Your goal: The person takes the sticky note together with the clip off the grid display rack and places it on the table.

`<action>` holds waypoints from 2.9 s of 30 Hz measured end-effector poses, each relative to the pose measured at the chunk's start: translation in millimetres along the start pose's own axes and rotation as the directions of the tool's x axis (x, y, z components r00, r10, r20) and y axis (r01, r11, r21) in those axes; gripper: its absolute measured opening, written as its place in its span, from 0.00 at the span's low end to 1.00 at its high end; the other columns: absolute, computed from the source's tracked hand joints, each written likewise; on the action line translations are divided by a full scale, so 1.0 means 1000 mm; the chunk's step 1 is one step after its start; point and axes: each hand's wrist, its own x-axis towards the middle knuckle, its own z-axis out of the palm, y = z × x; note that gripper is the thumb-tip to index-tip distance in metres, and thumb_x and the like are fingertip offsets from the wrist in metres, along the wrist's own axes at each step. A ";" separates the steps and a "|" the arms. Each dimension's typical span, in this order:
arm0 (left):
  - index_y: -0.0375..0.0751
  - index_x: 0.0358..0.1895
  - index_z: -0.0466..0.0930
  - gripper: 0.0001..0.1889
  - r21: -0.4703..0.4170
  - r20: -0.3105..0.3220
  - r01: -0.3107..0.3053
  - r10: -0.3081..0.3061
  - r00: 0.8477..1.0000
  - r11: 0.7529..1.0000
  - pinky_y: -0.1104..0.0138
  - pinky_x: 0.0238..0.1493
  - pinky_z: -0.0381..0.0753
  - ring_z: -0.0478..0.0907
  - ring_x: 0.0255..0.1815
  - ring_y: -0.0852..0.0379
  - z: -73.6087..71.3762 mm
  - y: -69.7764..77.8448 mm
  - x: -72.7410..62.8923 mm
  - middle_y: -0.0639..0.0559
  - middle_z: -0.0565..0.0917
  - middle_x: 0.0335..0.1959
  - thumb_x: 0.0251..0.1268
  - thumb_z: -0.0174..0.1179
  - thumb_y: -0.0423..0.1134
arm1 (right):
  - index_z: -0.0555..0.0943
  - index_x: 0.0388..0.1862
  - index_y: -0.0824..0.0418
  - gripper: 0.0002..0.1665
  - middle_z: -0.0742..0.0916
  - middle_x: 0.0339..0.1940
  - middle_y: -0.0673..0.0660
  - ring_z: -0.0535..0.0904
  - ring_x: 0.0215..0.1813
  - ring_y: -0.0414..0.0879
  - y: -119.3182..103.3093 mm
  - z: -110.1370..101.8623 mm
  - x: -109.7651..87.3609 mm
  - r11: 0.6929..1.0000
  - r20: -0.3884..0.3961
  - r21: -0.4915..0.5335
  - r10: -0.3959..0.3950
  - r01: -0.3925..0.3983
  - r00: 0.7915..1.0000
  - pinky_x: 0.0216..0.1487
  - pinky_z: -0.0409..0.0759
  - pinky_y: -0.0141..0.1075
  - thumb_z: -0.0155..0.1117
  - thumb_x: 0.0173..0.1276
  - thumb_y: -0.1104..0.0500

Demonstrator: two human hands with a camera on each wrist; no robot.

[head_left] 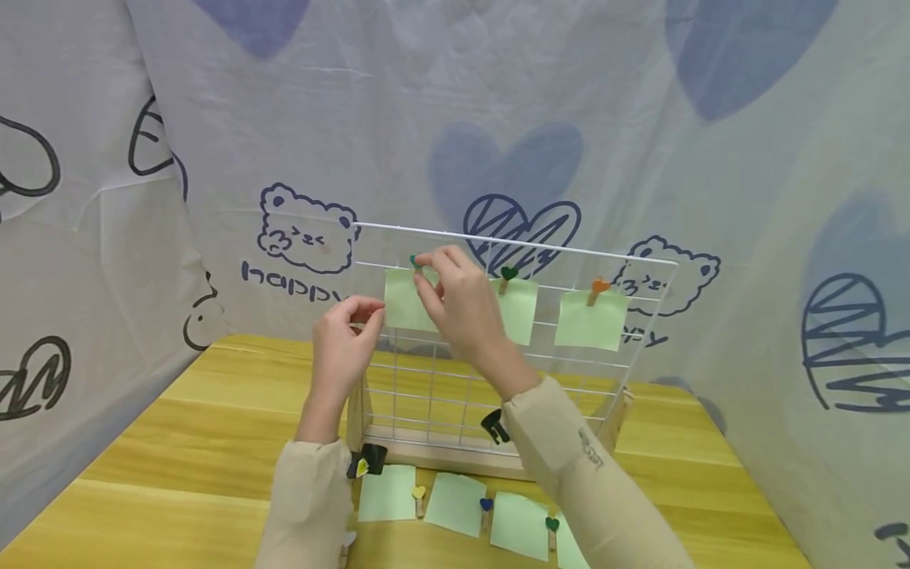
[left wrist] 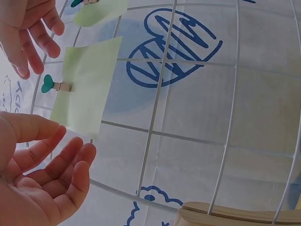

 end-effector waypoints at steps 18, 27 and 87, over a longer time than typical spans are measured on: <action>0.29 0.36 0.79 0.06 -0.025 -0.020 -0.028 0.028 0.999 0.999 0.67 0.31 0.74 0.77 0.31 0.50 0.002 0.000 0.002 0.40 0.81 0.32 0.57 0.55 0.28 | 0.74 0.54 0.66 0.23 0.78 0.53 0.61 0.63 0.11 0.40 0.004 0.004 0.007 0.960 0.182 -0.280 0.047 0.006 0.982 0.11 0.61 0.27 0.60 0.61 0.59; 0.28 0.34 0.79 0.06 -0.087 -0.042 -0.037 0.033 0.999 0.995 0.76 0.23 0.71 0.75 0.24 0.53 0.005 0.004 0.004 0.40 0.81 0.29 0.52 0.58 0.24 | 0.77 0.51 0.64 0.18 0.82 0.45 0.58 0.78 0.27 0.45 0.006 0.008 0.012 0.976 0.181 -0.216 0.077 -0.037 0.980 0.21 0.71 0.27 0.59 0.61 0.62; 0.28 0.36 0.79 0.06 -0.047 0.039 -0.041 0.043 0.998 0.998 0.77 0.23 0.70 0.73 0.25 0.54 0.004 0.010 0.003 0.41 0.81 0.30 0.53 0.57 0.23 | 0.81 0.25 0.65 0.02 0.84 0.26 0.56 0.80 0.27 0.46 0.008 0.018 0.012 0.993 -0.173 -0.087 0.064 -0.080 0.983 0.27 0.76 0.28 0.65 0.51 0.70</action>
